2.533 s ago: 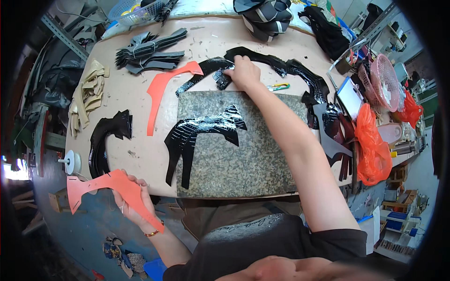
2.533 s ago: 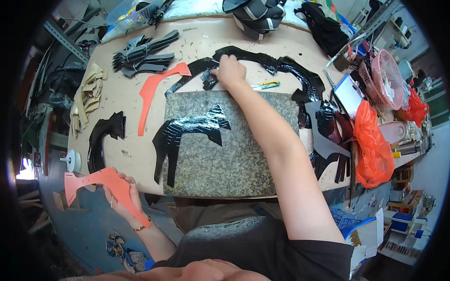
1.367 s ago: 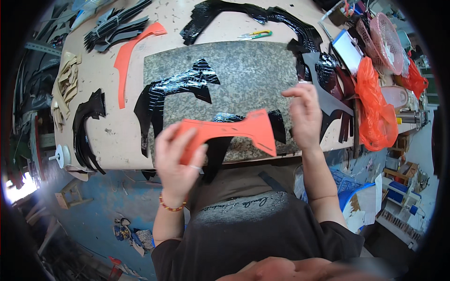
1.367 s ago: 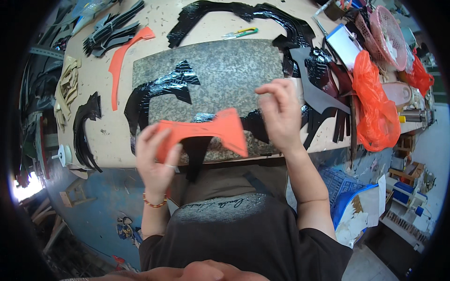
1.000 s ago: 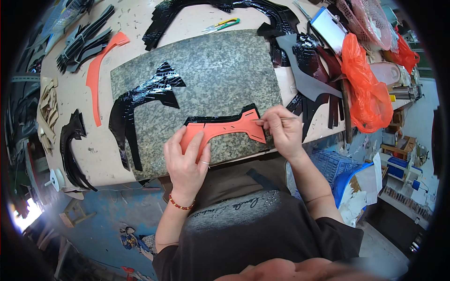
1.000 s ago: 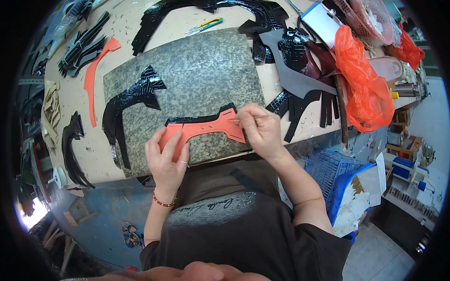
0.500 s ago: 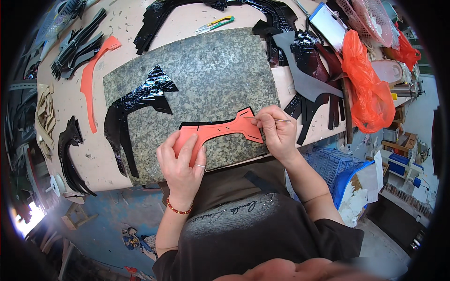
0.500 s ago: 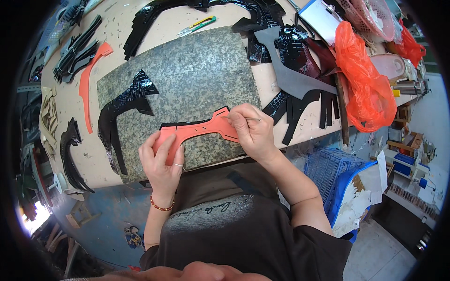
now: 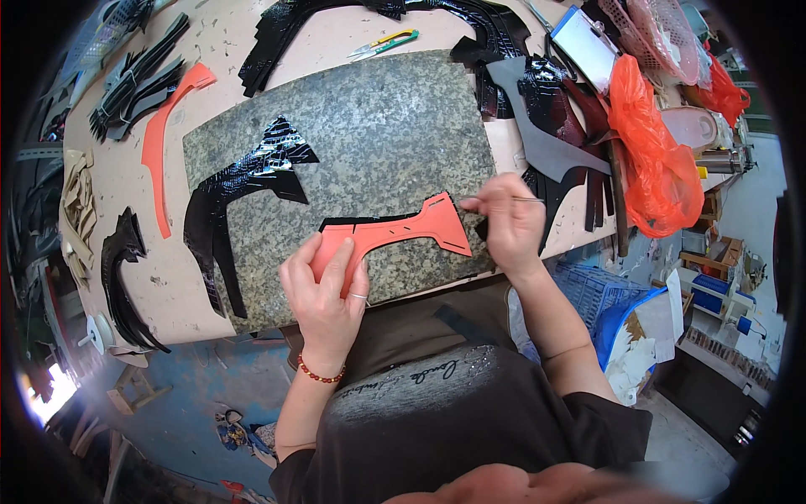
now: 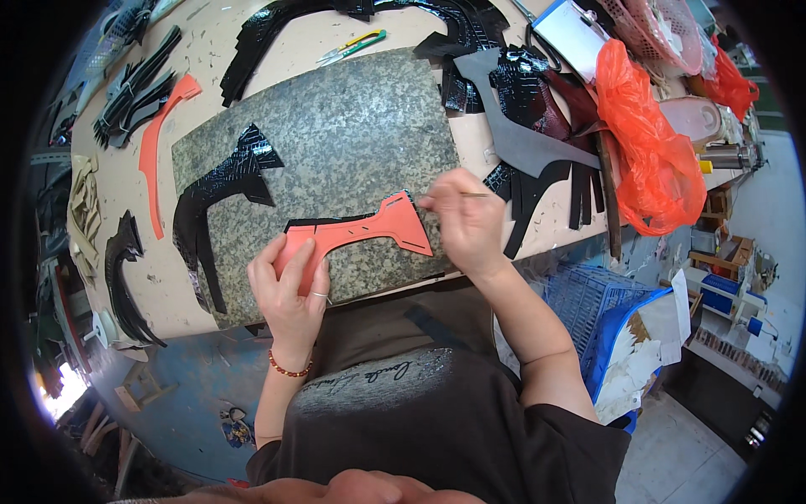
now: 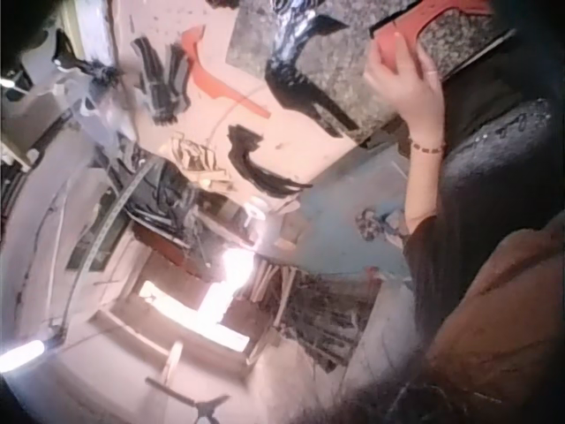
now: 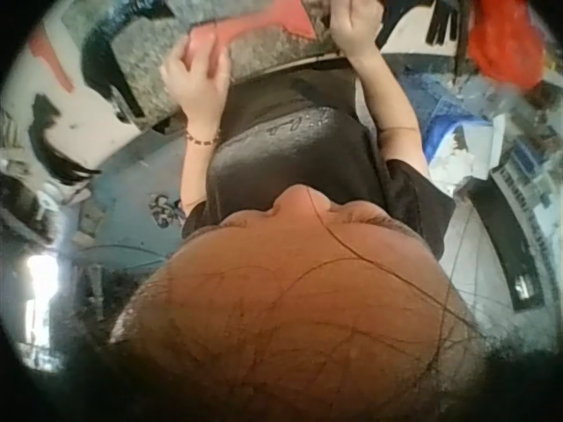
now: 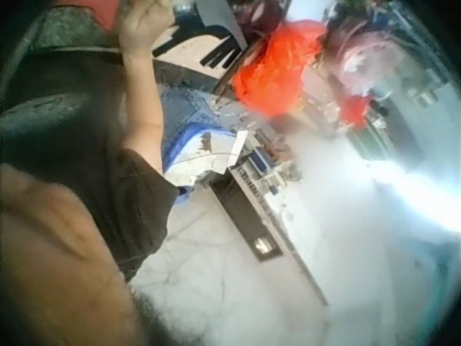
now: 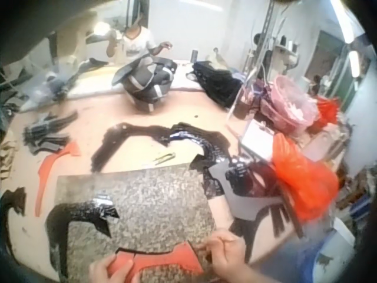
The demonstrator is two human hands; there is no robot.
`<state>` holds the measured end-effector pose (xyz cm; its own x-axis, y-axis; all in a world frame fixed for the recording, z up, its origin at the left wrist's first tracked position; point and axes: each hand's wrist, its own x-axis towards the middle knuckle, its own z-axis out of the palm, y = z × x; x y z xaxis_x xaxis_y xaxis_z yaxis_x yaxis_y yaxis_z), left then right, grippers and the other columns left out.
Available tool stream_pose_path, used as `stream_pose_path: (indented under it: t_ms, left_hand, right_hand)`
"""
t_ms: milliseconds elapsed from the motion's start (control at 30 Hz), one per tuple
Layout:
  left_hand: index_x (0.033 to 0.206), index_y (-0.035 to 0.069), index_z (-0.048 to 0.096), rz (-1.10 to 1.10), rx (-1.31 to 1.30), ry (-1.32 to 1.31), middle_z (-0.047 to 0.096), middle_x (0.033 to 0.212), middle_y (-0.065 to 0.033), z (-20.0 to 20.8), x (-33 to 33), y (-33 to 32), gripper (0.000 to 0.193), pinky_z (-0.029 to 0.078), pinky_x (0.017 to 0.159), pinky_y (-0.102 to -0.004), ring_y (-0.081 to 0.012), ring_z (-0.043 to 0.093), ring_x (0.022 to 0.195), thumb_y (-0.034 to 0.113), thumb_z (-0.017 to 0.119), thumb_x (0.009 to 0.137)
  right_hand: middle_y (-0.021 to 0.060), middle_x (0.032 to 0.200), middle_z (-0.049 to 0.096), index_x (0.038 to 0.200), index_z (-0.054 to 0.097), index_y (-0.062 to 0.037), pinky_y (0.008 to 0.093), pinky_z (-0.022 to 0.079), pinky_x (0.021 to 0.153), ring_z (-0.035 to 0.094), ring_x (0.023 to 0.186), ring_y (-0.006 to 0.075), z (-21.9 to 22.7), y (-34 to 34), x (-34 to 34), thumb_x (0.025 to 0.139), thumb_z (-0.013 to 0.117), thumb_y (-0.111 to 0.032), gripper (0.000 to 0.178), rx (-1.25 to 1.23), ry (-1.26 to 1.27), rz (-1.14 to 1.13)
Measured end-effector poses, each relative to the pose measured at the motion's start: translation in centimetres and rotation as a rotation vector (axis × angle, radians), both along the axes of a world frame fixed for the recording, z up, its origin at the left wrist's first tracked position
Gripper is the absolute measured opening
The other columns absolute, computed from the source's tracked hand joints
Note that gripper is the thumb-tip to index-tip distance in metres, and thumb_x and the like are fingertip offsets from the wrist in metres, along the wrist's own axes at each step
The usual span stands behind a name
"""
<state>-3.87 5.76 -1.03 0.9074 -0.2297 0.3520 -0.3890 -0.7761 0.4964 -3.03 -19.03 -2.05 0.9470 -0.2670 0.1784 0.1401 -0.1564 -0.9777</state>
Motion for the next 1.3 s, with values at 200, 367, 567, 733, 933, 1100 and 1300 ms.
stream_pose_path:
  t_ms: [200,367,567,733,933,1100,1300]
  left_hand:
    - [0.106,0.008,0.071,-0.006,-0.007,-0.003,0.056,0.116,-0.0148,0.0,0.2,0.0,0.033,0.045,0.086,-0.0390,-0.0301,0.053,0.102,0.009,0.077,0.074]
    - [0.105,0.008,0.071,0.003,-0.006,-0.010,0.057,0.115,-0.0146,-0.1,0.2,0.2,0.032,0.045,0.085,-0.0389,-0.0300,0.053,0.101,0.009,0.077,0.073]
    - [0.105,0.008,0.071,-0.008,-0.053,-0.016,0.057,0.113,-0.0173,-0.1,0.4,0.2,0.035,0.045,0.085,-0.0399,-0.0326,0.053,0.099,0.010,0.077,0.071]
    - [0.107,0.007,0.069,-0.008,-0.058,-0.036,0.056,0.114,-0.0181,-0.5,0.2,0.2,0.036,0.045,0.085,-0.0410,-0.0332,0.052,0.100,0.010,0.077,0.071]
    - [0.108,0.007,0.069,0.003,-0.062,-0.019,0.055,0.113,-0.0185,-0.4,-0.2,0.3,0.037,0.045,0.084,-0.0412,-0.0334,0.052,0.100,0.009,0.078,0.072]
    - [0.107,0.007,0.069,0.015,-0.098,-0.004,0.055,0.113,-0.0187,-0.4,-0.2,0.3,0.037,0.045,0.085,-0.0411,-0.0334,0.052,0.100,0.010,0.078,0.071]
    - [0.106,0.005,0.069,0.013,-0.111,0.000,0.055,0.113,-0.0191,-0.3,0.0,0.4,0.036,0.046,0.085,-0.0415,-0.0336,0.052,0.100,0.009,0.077,0.071]
  right_hand:
    - [0.0098,0.070,0.059,0.082,0.061,-0.0010,0.0320,0.045,0.055,0.057,0.059,0.0227,1.1,-1.1,-3.0,0.093,0.060,-0.013,0.016,-0.377,-0.096,0.261]
    - [0.0087,0.070,0.058,0.080,0.060,-0.0030,0.0352,0.046,0.056,0.056,0.059,0.0274,1.0,0.5,-2.6,0.087,0.067,-0.013,0.014,-0.525,-0.219,0.254]
    - [0.0056,0.068,0.056,0.077,0.060,-0.0005,0.0313,0.047,0.058,0.051,0.057,0.0141,0.7,-2.7,-3.5,0.098,0.052,-0.014,0.026,-0.384,-0.010,0.019]
    - [0.0047,0.071,0.049,0.076,0.052,0.0013,0.0276,0.050,0.061,0.052,0.062,0.0116,1.9,-0.5,-0.7,0.103,0.041,-0.018,0.036,0.192,-0.113,0.008]
    - [0.0081,0.069,0.061,0.079,0.062,0.0004,0.0278,0.046,0.055,0.059,0.059,0.0149,2.8,5.7,1.8,0.096,0.053,-0.009,0.022,-0.220,-0.038,0.325]
    - [0.0087,0.072,0.063,0.081,0.062,-0.0007,0.0291,0.047,0.056,0.061,0.061,0.0186,2.8,7.0,2.9,0.095,0.055,-0.010,0.019,-0.240,0.006,0.315]
    - [0.0091,0.076,0.062,0.083,0.061,-0.0012,0.0319,0.049,0.060,0.063,0.068,0.0245,2.3,8.2,3.6,0.093,0.059,-0.011,0.015,-0.414,-0.094,0.390]
